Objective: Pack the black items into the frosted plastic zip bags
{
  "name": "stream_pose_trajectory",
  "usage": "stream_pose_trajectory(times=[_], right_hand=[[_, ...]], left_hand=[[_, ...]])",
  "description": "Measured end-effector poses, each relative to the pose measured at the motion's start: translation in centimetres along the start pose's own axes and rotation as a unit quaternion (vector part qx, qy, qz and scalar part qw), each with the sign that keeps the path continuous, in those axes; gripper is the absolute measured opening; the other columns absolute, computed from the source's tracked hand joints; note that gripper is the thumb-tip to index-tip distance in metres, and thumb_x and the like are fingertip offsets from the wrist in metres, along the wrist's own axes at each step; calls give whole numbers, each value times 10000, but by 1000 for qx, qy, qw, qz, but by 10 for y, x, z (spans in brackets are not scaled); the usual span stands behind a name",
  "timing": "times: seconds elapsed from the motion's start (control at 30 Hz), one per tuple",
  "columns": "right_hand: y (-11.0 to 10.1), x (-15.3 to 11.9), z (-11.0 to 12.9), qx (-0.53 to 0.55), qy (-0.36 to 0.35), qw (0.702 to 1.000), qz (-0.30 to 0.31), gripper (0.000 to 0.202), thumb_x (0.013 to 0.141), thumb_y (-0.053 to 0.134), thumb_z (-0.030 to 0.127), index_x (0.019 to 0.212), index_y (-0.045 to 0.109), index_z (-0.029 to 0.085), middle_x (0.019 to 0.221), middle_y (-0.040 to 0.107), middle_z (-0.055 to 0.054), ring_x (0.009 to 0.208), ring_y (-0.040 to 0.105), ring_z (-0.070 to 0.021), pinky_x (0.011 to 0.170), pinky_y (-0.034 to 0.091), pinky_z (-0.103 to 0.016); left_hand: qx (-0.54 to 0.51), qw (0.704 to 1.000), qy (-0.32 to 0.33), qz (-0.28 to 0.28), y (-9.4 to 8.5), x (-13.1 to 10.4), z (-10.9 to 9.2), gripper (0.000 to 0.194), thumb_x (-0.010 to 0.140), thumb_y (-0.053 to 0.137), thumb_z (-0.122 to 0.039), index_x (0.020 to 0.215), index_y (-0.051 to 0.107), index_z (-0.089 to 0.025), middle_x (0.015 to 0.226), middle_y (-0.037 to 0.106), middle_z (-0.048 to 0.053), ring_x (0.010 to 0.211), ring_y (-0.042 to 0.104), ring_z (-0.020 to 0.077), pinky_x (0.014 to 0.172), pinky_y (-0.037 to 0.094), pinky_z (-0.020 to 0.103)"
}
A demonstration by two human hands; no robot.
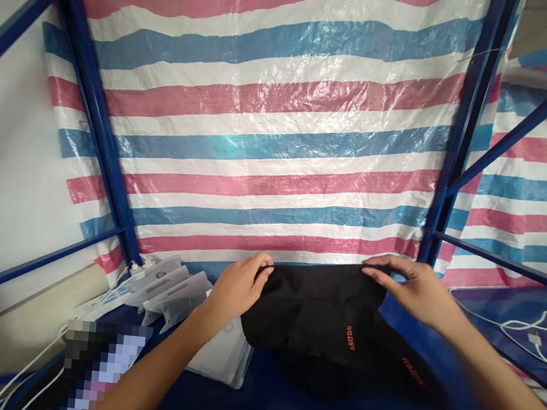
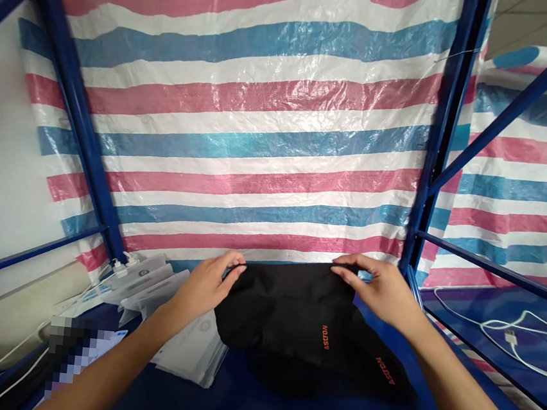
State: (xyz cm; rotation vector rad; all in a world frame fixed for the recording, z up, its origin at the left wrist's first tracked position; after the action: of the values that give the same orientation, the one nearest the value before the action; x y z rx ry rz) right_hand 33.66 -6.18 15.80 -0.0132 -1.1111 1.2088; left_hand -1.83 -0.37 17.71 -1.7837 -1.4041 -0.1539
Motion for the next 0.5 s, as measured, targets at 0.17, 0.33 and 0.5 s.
stream_pose_trajectory(times=[0.17, 0.33, 0.5], right_hand=[[-48, 19, 31, -32, -41, 999, -11, 457, 948, 717, 701, 1077, 822, 275, 1053, 832, -78, 932, 780, -282, 783, 625, -376], [-94, 27, 46, -28, -16, 998, -46, 547, 905, 718, 777, 1085, 804, 267, 1046, 814, -112, 903, 760, -270, 737, 612, -389], [-117, 36, 34, 4, -9, 999, -51, 511, 884, 751, 771, 1114, 788, 316, 1062, 803, -109, 945, 746, -288, 772, 618, -414]], left_hand=[[69, 992, 81, -60, -22, 20, -57, 124, 978, 707, -357, 1020, 780, -266, 970, 800, 28, 915, 709, 260, 879, 515, 343], [23, 997, 65, -17, -19, 28, -77, 193, 1009, 692, -417, 1041, 751, -236, 962, 813, 25, 881, 742, 209, 803, 544, 298], [-118, 991, 30, 53, 6, 42, -64, 290, 995, 717, -485, 1088, 732, -211, 1069, 816, 60, 1000, 763, 232, 877, 565, 315]])
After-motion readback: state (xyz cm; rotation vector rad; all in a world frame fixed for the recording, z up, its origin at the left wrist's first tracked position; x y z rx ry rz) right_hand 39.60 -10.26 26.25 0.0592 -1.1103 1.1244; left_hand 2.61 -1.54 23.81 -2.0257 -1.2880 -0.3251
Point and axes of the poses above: each hand's wrist, its own x-axis towards the middle knuckle, its own y-axis out of the palm, z = x × y, the point moved 7 cm from there along x, towards the middle knuckle
